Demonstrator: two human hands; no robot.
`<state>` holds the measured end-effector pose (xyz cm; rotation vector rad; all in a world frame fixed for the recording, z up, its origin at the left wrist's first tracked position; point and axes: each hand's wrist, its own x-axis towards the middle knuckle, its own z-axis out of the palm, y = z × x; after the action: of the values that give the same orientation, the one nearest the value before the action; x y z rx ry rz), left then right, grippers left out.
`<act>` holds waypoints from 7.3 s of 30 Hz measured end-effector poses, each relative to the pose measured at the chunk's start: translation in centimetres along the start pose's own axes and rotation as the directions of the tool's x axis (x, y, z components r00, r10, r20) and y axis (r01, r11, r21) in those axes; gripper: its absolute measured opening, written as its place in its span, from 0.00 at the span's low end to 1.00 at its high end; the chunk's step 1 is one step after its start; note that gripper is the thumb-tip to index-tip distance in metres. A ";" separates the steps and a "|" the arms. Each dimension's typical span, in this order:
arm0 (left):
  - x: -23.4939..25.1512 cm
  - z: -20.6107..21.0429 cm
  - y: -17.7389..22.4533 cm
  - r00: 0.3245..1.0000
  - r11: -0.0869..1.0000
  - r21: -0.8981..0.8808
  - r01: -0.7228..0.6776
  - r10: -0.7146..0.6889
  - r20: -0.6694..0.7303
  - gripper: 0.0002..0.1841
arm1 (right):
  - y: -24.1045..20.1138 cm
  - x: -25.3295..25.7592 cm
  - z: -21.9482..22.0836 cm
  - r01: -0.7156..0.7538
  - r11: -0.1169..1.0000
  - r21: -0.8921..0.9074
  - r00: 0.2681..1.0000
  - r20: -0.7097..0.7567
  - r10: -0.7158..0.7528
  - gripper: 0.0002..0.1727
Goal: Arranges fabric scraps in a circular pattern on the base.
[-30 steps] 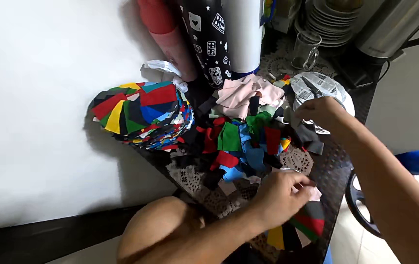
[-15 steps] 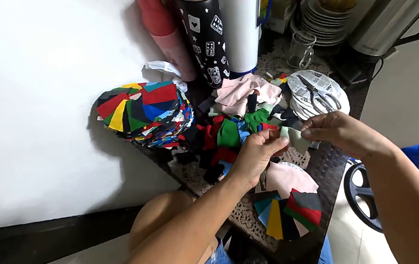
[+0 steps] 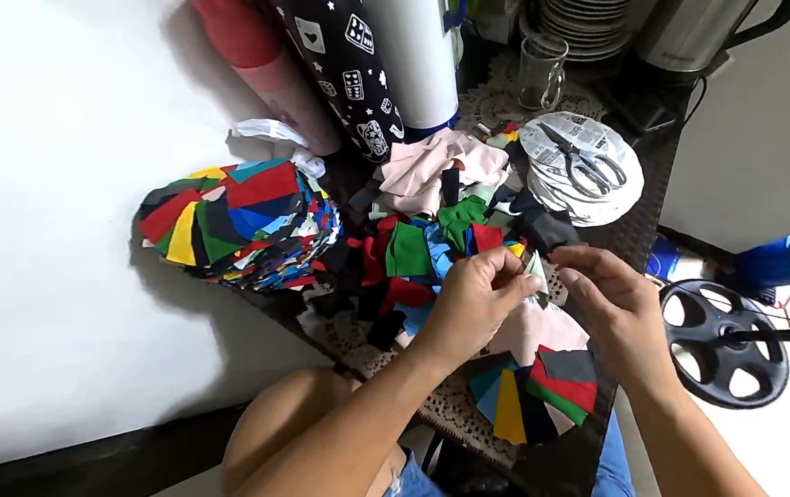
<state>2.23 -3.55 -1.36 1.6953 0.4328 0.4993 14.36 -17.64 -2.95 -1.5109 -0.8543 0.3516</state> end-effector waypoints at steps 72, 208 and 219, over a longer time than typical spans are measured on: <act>-0.9 -1.6 -0.3 0.993 0.986 -0.143 -0.086 0.097 0.070 0.21 | 3.1 17.6 -4.2 -0.096 0.406 -0.909 0.963 0.019 0.270 0.18; -3.7 5.9 -2.3 0.940 0.730 0.667 -0.152 -0.102 0.325 0.11 | 3.4 -11.6 -3.6 -0.100 0.768 -0.633 0.989 -0.145 0.009 0.10; -2.5 6.9 -4.3 0.954 0.607 0.743 -0.281 0.095 0.284 0.08 | 4.2 -10.0 -3.8 -0.124 0.684 -0.719 0.991 -0.125 0.047 0.10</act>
<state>3.91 -9.78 -6.85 2.6509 0.3199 0.2679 11.41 -26.91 -9.09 -2.3016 -0.8931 -0.0235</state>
